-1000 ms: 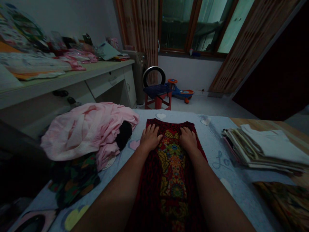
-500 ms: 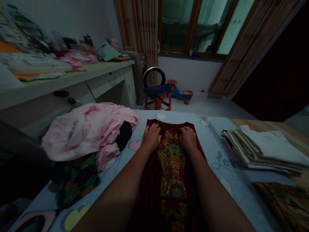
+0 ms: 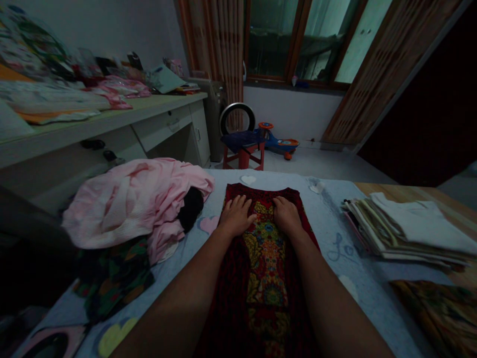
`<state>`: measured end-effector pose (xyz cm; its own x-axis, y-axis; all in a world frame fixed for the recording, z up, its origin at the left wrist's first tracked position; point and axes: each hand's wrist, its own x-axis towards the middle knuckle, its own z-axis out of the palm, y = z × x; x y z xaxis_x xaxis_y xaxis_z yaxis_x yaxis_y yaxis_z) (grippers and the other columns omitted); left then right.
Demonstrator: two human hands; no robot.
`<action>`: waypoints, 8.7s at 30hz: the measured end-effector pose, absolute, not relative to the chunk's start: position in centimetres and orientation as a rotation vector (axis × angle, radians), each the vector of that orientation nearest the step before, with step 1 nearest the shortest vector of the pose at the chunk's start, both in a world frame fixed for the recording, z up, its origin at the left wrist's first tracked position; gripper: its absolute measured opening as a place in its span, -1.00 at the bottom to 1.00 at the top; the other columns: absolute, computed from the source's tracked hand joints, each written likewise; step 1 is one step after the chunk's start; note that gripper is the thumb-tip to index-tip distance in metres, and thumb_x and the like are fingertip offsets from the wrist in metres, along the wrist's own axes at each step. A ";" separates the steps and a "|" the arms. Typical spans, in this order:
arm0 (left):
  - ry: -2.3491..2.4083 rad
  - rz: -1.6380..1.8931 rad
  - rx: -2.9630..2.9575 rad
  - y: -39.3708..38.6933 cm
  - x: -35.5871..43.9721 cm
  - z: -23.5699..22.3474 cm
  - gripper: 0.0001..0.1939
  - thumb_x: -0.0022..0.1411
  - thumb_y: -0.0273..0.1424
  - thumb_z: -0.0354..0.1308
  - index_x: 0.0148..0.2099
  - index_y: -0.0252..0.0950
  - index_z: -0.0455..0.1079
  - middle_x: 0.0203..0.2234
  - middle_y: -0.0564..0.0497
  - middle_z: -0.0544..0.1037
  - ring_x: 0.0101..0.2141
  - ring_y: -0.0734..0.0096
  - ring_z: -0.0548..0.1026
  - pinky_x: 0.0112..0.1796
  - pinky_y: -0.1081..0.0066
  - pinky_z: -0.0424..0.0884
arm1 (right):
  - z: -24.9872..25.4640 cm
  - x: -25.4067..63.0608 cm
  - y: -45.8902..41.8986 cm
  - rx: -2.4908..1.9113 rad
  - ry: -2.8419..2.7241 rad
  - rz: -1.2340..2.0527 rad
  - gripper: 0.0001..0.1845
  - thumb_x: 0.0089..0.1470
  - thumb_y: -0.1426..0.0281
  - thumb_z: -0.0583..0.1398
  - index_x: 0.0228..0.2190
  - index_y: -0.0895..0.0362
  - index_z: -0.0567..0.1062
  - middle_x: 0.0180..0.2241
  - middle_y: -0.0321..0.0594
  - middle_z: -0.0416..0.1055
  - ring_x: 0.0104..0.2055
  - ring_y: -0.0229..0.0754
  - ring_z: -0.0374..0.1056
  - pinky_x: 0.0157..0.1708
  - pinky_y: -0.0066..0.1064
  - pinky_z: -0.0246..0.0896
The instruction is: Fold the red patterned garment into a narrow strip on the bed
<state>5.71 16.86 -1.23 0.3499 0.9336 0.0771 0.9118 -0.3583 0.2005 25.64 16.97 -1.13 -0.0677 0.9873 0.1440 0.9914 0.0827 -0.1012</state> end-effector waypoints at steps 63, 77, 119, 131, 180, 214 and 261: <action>1.497 0.308 2.563 16.0 7.1 -0.7 -0.44 0.35 -0.18 -0.08 0.34 -0.22 0.10 0.35 -0.07 0.12 0.33 0.18 0.05 0.29 0.00 -0.05 | -1.8 23.7 17.8 -1.811 -2.364 0.062 -0.46 0.22 0.40 -0.04 0.21 0.21 0.27 0.30 -0.05 0.12 0.32 -0.04 0.03 0.28 -0.18 -0.13; 1.502 0.354 2.578 16.2 7.0 -1.1 -0.45 0.34 -0.18 -0.06 0.32 -0.19 0.12 0.34 -0.06 0.14 0.32 0.19 0.07 0.28 0.01 -0.03 | -1.1 23.2 18.0 -1.850 -2.249 0.077 -0.48 0.14 0.36 0.04 0.14 0.08 0.35 0.22 -0.11 0.25 0.22 -0.01 0.14 0.18 -0.12 0.00; 1.507 0.306 2.577 16.0 7.0 -0.6 -0.45 0.33 -0.17 -0.05 0.32 -0.16 0.11 0.35 -0.03 0.12 0.33 0.20 0.05 0.27 0.03 -0.02 | -2.0 25.8 19.5 -2.112 -2.077 -0.001 -0.45 0.21 0.30 -0.02 0.21 0.05 0.27 0.31 -0.13 0.10 0.35 0.07 -0.07 0.26 0.08 -0.18; 1.503 0.314 2.562 16.0 7.0 -0.5 -0.44 0.33 -0.17 -0.06 0.32 -0.19 0.11 0.35 -0.04 0.12 0.33 0.18 0.04 0.28 0.01 -0.02 | -0.1 25.7 18.6 -2.156 -1.848 -0.193 -0.43 0.07 0.16 0.12 0.05 0.20 0.43 0.07 0.11 0.33 0.10 0.20 0.21 0.06 -0.04 0.10; 1.501 0.342 2.578 16.2 7.1 -0.9 -0.45 0.33 -0.17 -0.06 0.32 -0.19 0.12 0.33 -0.05 0.15 0.32 0.17 0.07 0.27 -0.02 -0.01 | -1.0 25.9 19.0 -2.047 -1.882 -0.230 -0.59 0.14 0.36 0.10 0.02 0.17 0.44 0.10 -0.02 0.33 0.12 0.01 0.20 0.09 -0.24 0.06; 1.488 0.340 2.544 16.1 7.0 -0.7 -0.45 0.33 -0.17 -0.05 0.31 -0.17 0.12 0.34 -0.05 0.13 0.32 0.19 0.06 0.28 0.02 -0.04 | -1.1 25.0 19.0 -2.193 -1.892 -0.224 -0.60 0.16 0.36 0.06 0.02 0.19 0.41 0.03 0.05 0.34 0.04 0.07 0.21 0.00 -0.21 0.11; 1.481 0.434 2.499 16.4 6.9 -1.1 -0.54 0.38 -0.31 -0.16 0.28 -0.21 0.18 0.31 -0.05 0.21 0.30 0.29 0.12 0.28 0.05 -0.03 | -2.0 21.7 19.5 -1.792 -2.233 0.065 -0.55 0.24 0.47 -0.03 0.11 0.25 0.37 0.19 -0.01 0.27 0.24 -0.11 0.13 0.21 -0.31 -0.06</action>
<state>6.85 16.45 -1.15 0.4535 0.8792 0.1462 0.8192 -0.4758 0.3202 21.67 19.53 -1.96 -0.1940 0.9632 0.1859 0.9508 0.2313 -0.2061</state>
